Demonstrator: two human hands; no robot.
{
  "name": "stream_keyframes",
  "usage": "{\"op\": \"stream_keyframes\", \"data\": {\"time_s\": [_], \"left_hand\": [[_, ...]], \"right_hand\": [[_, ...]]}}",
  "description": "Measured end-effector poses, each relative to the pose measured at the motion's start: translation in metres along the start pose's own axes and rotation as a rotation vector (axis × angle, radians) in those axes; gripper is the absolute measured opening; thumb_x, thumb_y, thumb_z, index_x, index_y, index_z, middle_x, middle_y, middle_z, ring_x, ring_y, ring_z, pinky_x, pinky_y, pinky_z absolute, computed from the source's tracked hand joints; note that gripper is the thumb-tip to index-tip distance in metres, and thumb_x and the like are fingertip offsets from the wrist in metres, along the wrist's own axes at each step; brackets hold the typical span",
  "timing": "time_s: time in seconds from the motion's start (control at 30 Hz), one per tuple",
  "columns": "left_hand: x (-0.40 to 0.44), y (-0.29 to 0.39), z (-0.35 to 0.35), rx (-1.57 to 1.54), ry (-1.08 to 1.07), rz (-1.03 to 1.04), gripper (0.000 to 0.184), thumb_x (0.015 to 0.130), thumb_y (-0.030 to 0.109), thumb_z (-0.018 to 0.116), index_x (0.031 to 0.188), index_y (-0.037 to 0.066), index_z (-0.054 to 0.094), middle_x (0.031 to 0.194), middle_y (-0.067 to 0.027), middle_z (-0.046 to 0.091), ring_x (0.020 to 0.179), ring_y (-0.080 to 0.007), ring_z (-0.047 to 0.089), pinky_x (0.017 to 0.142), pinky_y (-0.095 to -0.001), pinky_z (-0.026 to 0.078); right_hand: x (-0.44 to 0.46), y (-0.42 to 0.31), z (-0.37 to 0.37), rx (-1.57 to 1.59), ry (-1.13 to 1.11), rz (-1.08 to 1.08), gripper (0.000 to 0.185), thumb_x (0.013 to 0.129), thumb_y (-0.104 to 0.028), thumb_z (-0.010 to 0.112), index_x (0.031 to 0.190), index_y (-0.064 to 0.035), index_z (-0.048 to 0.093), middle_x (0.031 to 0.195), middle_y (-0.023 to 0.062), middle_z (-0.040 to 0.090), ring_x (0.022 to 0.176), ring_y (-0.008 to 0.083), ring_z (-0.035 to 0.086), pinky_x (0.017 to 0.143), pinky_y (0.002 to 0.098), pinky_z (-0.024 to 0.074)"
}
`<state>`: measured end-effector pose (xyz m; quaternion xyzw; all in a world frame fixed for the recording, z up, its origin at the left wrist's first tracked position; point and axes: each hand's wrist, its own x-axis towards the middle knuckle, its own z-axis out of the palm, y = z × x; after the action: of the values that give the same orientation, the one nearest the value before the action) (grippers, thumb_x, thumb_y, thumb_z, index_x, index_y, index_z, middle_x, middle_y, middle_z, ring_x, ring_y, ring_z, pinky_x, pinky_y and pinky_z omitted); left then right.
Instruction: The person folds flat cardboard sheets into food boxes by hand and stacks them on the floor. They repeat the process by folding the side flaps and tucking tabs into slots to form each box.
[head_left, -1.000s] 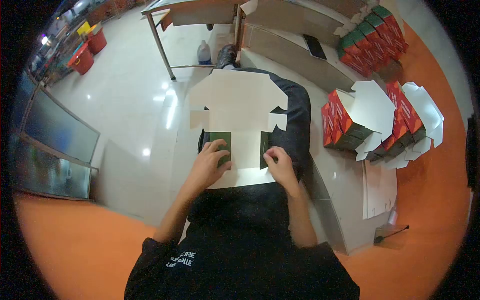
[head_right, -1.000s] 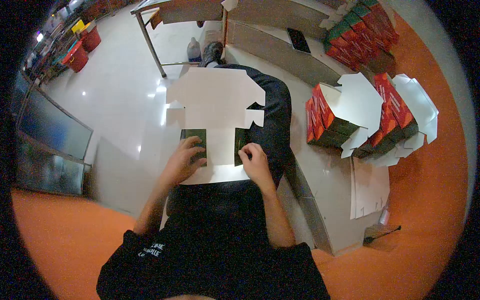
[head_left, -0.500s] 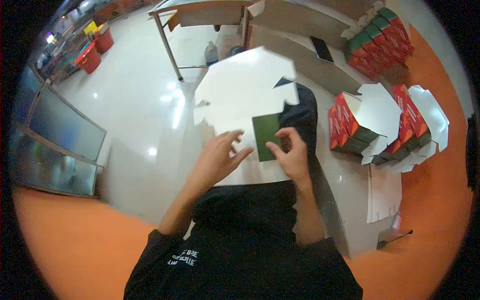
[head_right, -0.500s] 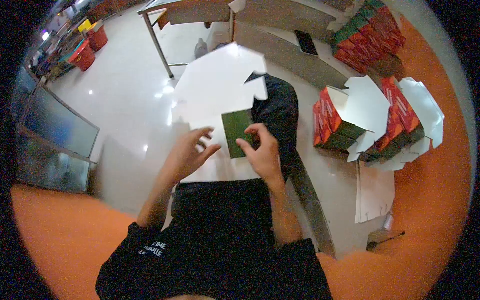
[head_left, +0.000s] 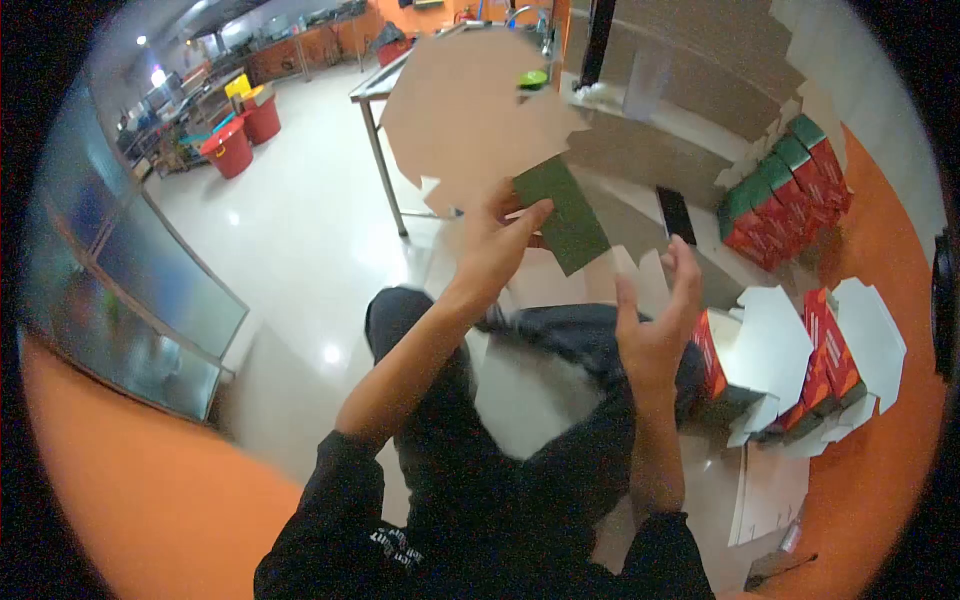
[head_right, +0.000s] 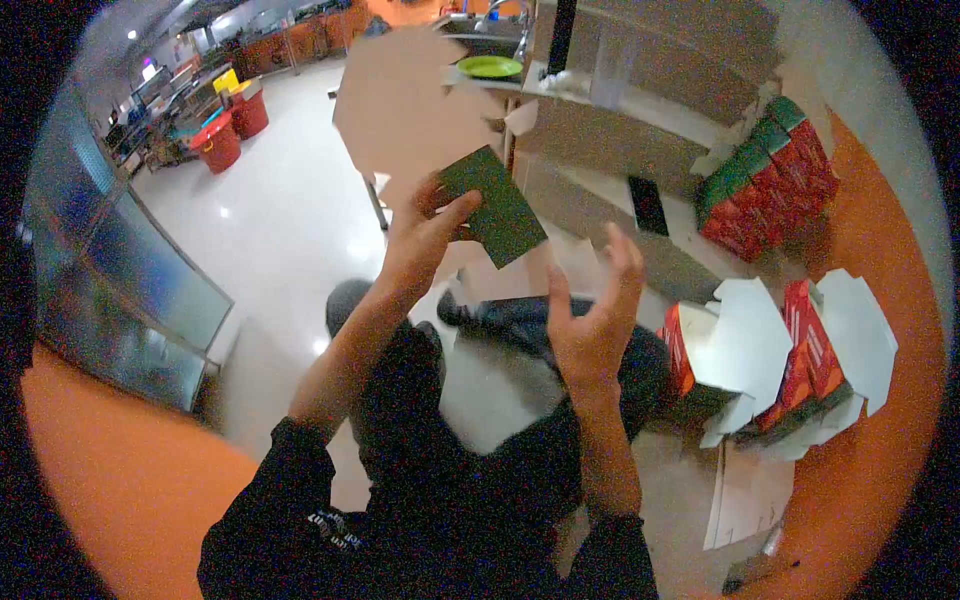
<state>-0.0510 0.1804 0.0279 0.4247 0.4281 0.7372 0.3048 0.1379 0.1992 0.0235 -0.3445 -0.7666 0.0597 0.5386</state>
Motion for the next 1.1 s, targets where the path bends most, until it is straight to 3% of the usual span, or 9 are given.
{"op": "stream_keyframes", "data": {"time_s": [0.07, 0.27, 0.5, 0.6, 0.7, 0.77, 0.8, 0.97, 1.1], "left_hand": [[0.021, -0.004, -0.005, -0.010, 0.039, -0.052, 0.033, 0.085, 0.011, 0.061, 0.114, 0.000, 0.051, 0.100, -0.0120, 0.062, 0.083, -0.0188, 0.063, 0.067, -0.0304, 0.055], [0.081, -0.063, -0.034, -0.122, -0.040, -0.211, 0.030, 0.086, 0.004, 0.058, 0.112, -0.004, 0.046, 0.101, -0.0168, 0.060, 0.086, -0.0241, 0.064, 0.069, -0.0318, 0.058], [0.121, -0.112, -0.037, -0.009, -0.185, -0.308, 0.026, 0.085, -0.002, 0.057, 0.108, -0.003, 0.045, 0.102, -0.0151, 0.059, 0.091, -0.0231, 0.062, 0.079, -0.0343, 0.056], [0.126, -0.136, -0.038, 0.128, -0.262, -0.353, 0.035, 0.083, 0.000, 0.061, 0.113, 0.000, 0.043, 0.104, -0.0128, 0.058, 0.097, -0.0231, 0.059, 0.085, -0.0352, 0.052], [0.102, -0.163, -0.037, 0.456, -0.330, -0.094, 0.042, 0.082, 0.004, 0.063, 0.117, -0.004, 0.043, 0.102, -0.0161, 0.059, 0.094, -0.0231, 0.060, 0.084, -0.0338, 0.050], [0.094, -0.170, -0.041, 0.599, -0.358, -0.221, 0.048, 0.081, 0.009, 0.065, 0.121, -0.004, 0.043, 0.107, -0.0154, 0.057, 0.100, -0.0227, 0.057, 0.086, -0.0341, 0.047], [0.103, -0.144, -0.019, 0.419, -0.392, -0.522, 0.045, 0.082, 0.009, 0.063, 0.120, -0.004, 0.044, 0.111, -0.0157, 0.056, 0.103, -0.0225, 0.055, 0.089, -0.0339, 0.045], [0.096, -0.153, -0.011, 0.547, -0.514, -0.428, 0.039, 0.084, 0.001, 0.058, 0.119, -0.004, 0.043, 0.114, -0.0156, 0.055, 0.105, -0.0222, 0.054, 0.088, -0.0333, 0.045], [0.096, -0.170, -0.017, 0.557, -0.577, -0.312, 0.038, 0.084, -0.003, 0.056, 0.120, -0.004, 0.042, 0.113, -0.0151, 0.055, 0.105, -0.0207, 0.053, 0.088, -0.0319, 0.045]], "right_hand": [[0.006, 0.034, 0.027, 0.554, 0.015, 0.242, 0.043, 0.080, -0.012, 0.067, 0.120, -0.0059, 0.050, 0.114, 0.0155, 0.053, 0.096, 0.0252, 0.058, 0.082, 0.0349, 0.0474], [0.047, 0.085, 0.090, 0.128, -0.277, -0.408, 0.021, 0.075, -0.007, 0.067, 0.095, -0.0050, 0.062, 0.103, 0.0090, 0.060, 0.090, 0.0259, 0.060, 0.078, 0.0353, 0.0502], [0.053, 0.146, 0.134, -0.077, -0.387, -0.524, 0.027, 0.072, -0.009, 0.060, 0.099, -0.0083, 0.063, 0.103, 0.0078, 0.060, 0.094, 0.0261, 0.058, 0.078, 0.0360, 0.0507], [0.040, 0.158, 0.137, -0.054, -0.396, -0.449, 0.028, 0.071, -0.010, 0.059, 0.099, -0.0067, 0.063, 0.102, 0.0075, 0.061, 0.091, 0.0261, 0.059, 0.078, 0.0361, 0.0510], [0.027, 0.166, 0.141, 0.028, -0.385, -0.332, 0.027, 0.072, -0.009, 0.059, 0.098, -0.0040, 0.062, 0.100, 0.0094, 0.061, 0.090, 0.0266, 0.060, 0.077, 0.0360, 0.0516], [0.010, 0.173, 0.150, 0.058, -0.355, -0.284, 0.022, 0.074, -0.006, 0.060, 0.096, -0.0015, 0.062, 0.098, 0.0122, 0.062, 0.089, 0.0263, 0.061, 0.077, 0.0372, 0.0518], [0.004, 0.174, 0.152, 0.073, -0.313, -0.253, 0.025, 0.074, -0.006, 0.059, 0.099, -0.0012, 0.060, 0.100, 0.0130, 0.060, 0.088, 0.0263, 0.061, 0.076, 0.0356, 0.0524], [0.009, 0.172, 0.134, 0.362, -0.456, 0.154, 0.028, 0.079, -0.011, 0.062, 0.102, 0.0012, 0.053, 0.099, 0.0164, 0.053, 0.087, 0.0330, 0.059, 0.075, 0.0384, 0.0509], [-0.012, 0.162, 0.158, 0.468, -0.437, 0.292, 0.031, 0.083, -0.016, 0.061, 0.106, 0.0014, 0.050, 0.099, 0.0185, 0.052, 0.088, 0.0374, 0.057, 0.076, 0.0410, 0.0478]]}}
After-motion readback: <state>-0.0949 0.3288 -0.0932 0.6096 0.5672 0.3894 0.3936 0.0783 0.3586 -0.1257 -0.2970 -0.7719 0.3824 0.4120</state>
